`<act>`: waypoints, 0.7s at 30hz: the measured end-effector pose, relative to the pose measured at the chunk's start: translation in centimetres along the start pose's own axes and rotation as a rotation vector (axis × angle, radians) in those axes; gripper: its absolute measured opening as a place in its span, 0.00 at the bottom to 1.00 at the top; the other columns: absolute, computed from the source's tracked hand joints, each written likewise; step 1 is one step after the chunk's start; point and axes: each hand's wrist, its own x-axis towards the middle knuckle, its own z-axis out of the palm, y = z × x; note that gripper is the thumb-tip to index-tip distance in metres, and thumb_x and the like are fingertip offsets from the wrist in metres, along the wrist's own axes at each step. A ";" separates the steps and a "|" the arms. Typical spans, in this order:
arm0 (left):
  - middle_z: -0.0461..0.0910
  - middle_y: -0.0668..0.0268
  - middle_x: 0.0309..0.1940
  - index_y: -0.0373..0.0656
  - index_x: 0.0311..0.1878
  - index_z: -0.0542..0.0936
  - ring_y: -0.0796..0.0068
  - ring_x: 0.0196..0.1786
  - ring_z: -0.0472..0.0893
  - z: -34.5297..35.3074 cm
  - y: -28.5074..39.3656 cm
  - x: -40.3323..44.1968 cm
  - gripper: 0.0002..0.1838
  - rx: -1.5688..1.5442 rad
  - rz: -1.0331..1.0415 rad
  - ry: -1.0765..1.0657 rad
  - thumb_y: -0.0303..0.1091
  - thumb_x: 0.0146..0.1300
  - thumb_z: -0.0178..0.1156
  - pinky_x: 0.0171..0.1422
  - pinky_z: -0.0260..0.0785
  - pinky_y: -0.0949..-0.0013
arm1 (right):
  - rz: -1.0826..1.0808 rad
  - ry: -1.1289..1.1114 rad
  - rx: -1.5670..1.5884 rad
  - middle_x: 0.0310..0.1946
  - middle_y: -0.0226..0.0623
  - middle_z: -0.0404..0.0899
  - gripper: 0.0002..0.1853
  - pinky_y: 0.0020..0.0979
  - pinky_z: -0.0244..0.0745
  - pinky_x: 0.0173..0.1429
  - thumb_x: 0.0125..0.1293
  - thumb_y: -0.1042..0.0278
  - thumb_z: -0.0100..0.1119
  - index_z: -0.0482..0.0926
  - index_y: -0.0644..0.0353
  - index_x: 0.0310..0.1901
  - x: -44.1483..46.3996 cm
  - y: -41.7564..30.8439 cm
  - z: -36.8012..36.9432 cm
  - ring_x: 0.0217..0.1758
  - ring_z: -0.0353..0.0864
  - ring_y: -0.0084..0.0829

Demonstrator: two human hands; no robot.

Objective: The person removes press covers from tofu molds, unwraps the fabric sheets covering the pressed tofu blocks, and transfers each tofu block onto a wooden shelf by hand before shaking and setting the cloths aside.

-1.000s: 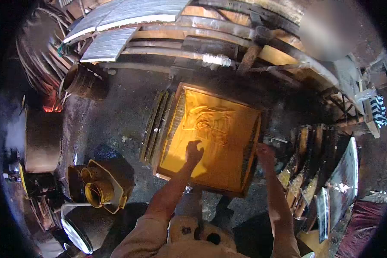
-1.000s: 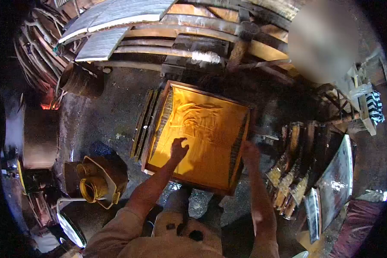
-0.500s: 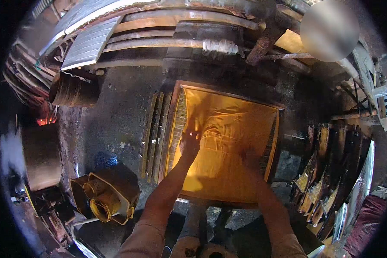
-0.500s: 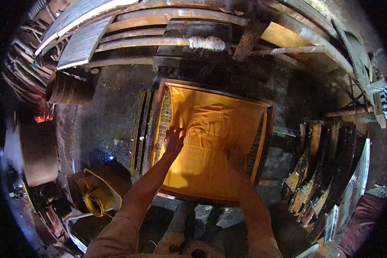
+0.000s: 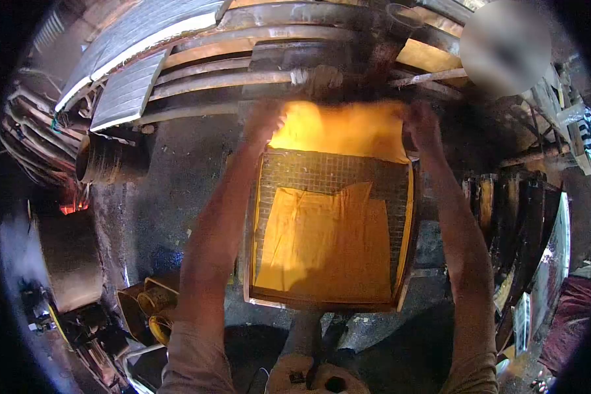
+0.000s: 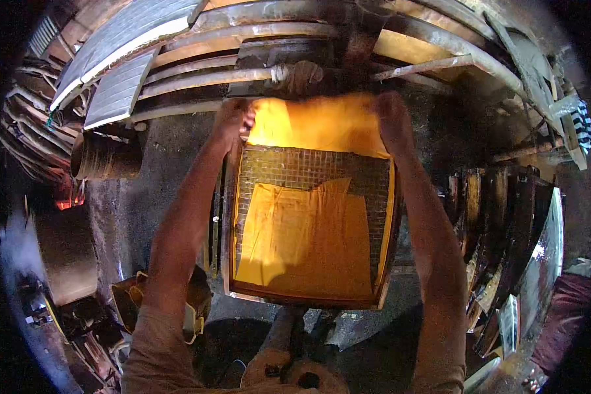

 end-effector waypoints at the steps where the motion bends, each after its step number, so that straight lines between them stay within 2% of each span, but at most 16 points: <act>1: 0.78 0.58 0.34 0.41 0.41 0.75 0.69 0.40 0.79 2.0 2.6 0.6 0.22 0.257 -0.198 0.128 0.51 0.55 0.60 0.44 0.70 0.63 | -0.105 0.172 0.180 0.36 0.36 0.70 0.09 0.35 0.70 0.47 0.67 0.63 0.47 0.70 0.60 0.42 0.5 0.2 0.3 0.39 0.72 0.35; 2: 0.77 0.55 0.38 0.39 0.46 0.73 0.65 0.45 0.77 2.8 -0.1 -0.1 0.26 0.585 -0.020 0.219 0.53 0.55 0.60 0.49 0.68 0.61 | -0.211 0.346 0.361 0.38 0.38 0.71 0.09 0.35 0.70 0.49 0.67 0.64 0.46 0.70 0.59 0.43 0.8 0.5 0.6 0.42 0.73 0.36; 3: 0.76 0.53 0.43 0.38 0.51 0.70 0.61 0.50 0.75 3.7 -3.7 -1.9 0.31 0.913 0.160 0.303 0.55 0.55 0.59 0.55 0.66 0.58 | -0.192 0.229 0.613 0.43 0.40 0.71 0.12 0.37 0.68 0.53 0.66 0.62 0.47 0.70 0.59 0.47 0.5 5.9 1.6 0.48 0.72 0.38; 4: 0.69 0.46 0.53 0.37 0.57 0.65 0.53 0.56 0.70 5.4 -2.4 -4.9 0.32 1.078 0.124 0.165 0.51 0.57 0.57 0.56 0.65 0.56 | -0.111 0.161 0.546 0.48 0.43 0.69 0.16 0.40 0.64 0.58 0.65 0.60 0.48 0.68 0.60 0.51 -0.7 10.2 3.4 0.53 0.69 0.41; 5: 0.64 0.46 0.58 0.40 0.61 0.63 0.48 0.62 0.63 4.7 -10.2 -5.3 0.34 1.012 0.150 0.133 0.55 0.58 0.54 0.63 0.59 0.53 | -0.036 0.089 0.474 0.53 0.45 0.67 0.21 0.42 0.61 0.62 0.65 0.58 0.49 0.66 0.60 0.55 -2.0 14.4 5.2 0.59 0.66 0.43; 8: 0.40 0.68 0.71 0.57 0.67 0.57 0.56 0.71 0.44 8.0 -16.1 -12.3 0.34 1.331 -0.152 -0.113 0.57 0.59 0.50 0.66 0.43 0.36 | 0.106 0.033 -0.322 0.57 0.43 0.62 0.27 0.40 0.60 0.60 0.61 0.61 0.55 0.62 0.60 0.59 -8.8 16.0 10.4 0.57 0.63 0.40; 9: 0.39 0.66 0.71 0.56 0.69 0.53 0.54 0.72 0.39 9.4 -15.9 -14.5 0.38 1.439 -0.189 -0.207 0.59 0.58 0.49 0.66 0.41 0.35 | 0.137 -0.022 -0.536 0.58 0.42 0.60 0.29 0.39 0.61 0.60 0.59 0.62 0.57 0.61 0.60 0.60 -10.7 14.5 11.9 0.57 0.62 0.40; 10: 0.38 0.65 0.71 0.54 0.70 0.49 0.52 0.72 0.37 10.4 -17.0 -17.0 0.42 1.524 -0.050 -0.163 0.63 0.57 0.48 0.66 0.38 0.34 | 0.180 -0.108 -0.674 0.61 0.44 0.55 0.33 0.41 0.55 0.64 0.60 0.58 0.55 0.55 0.59 0.63 -12.5 13.7 13.3 0.62 0.55 0.44; 12: 0.41 0.61 0.71 0.52 0.70 0.44 0.49 0.72 0.38 12.0 -17.2 -19.7 0.46 1.387 -0.063 -0.143 0.63 0.55 0.50 0.67 0.32 0.35 | 0.172 -0.266 -0.861 0.68 0.47 0.44 0.40 0.45 0.41 0.72 0.62 0.46 0.48 0.44 0.57 0.68 -16.0 13.6 16.2 0.71 0.40 0.50; 14: 0.41 0.61 0.71 0.54 0.70 0.43 0.49 0.71 0.39 13.0 -17.4 -21.3 0.46 1.328 -0.076 -0.115 0.62 0.55 0.52 0.68 0.30 0.36 | 0.099 -0.322 -0.791 0.67 0.46 0.45 0.41 0.44 0.39 0.72 0.60 0.43 0.49 0.45 0.57 0.68 -20.3 13.7 18.3 0.70 0.41 0.51; 15: 0.51 0.57 0.67 0.52 0.68 0.51 0.48 0.69 0.48 13.4 -17.5 -22.1 0.42 1.509 0.011 -0.136 0.60 0.54 0.54 0.68 0.37 0.39 | 0.094 -0.323 -0.790 0.67 0.46 0.45 0.41 0.44 0.39 0.72 0.60 0.43 0.49 0.45 0.57 0.68 -22.2 13.8 19.2 0.70 0.41 0.51; 16: 0.60 0.53 0.62 0.51 0.66 0.59 0.48 0.66 0.57 13.6 -17.9 -22.8 0.39 1.690 0.106 -0.152 0.58 0.54 0.55 0.67 0.44 0.41 | 0.020 -0.232 -0.806 0.65 0.46 0.51 0.39 0.43 0.46 0.70 0.59 0.48 0.52 0.50 0.58 0.66 -23.8 14.1 19.9 0.68 0.49 0.47; 17: 0.60 0.53 0.62 0.51 0.66 0.59 0.48 0.66 0.57 13.7 -18.1 -23.5 0.39 1.696 0.114 -0.139 0.58 0.54 0.55 0.67 0.44 0.41 | -0.057 -0.135 -0.820 0.63 0.45 0.57 0.36 0.43 0.54 0.68 0.59 0.54 0.55 0.54 0.58 0.65 -25.1 14.3 20.5 0.65 0.57 0.43; 18: 0.67 0.52 0.54 0.48 0.59 0.66 0.51 0.59 0.65 13.6 -19.3 -24.5 0.31 1.454 0.085 -0.157 0.52 0.54 0.57 0.63 0.52 0.46 | -0.068 -0.125 -0.820 0.63 0.45 0.57 0.36 0.43 0.54 0.68 0.59 0.54 0.55 0.54 0.58 0.65 -26.2 16.6 21.3 0.65 0.57 0.43; 20: 0.74 0.51 0.46 0.46 0.52 0.73 0.54 0.53 0.72 14.3 -17.7 -27.0 0.23 1.218 0.060 -0.166 0.46 0.55 0.58 0.60 0.61 0.52 | 0.316 -0.231 -0.064 0.55 0.44 0.67 0.32 0.40 0.65 0.59 0.59 0.52 0.55 0.61 0.60 0.61 -29.0 21.1 21.9 0.56 0.68 0.38; 21: 0.76 0.52 0.42 0.45 0.47 0.76 0.56 0.47 0.75 15.5 -14.4 -28.6 0.17 1.138 -0.187 -0.264 0.40 0.54 0.57 0.53 0.66 0.56 | 0.445 -0.248 0.185 0.52 0.44 0.70 0.31 0.39 0.69 0.56 0.59 0.52 0.55 0.64 0.60 0.60 -30.9 21.7 21.6 0.53 0.72 0.37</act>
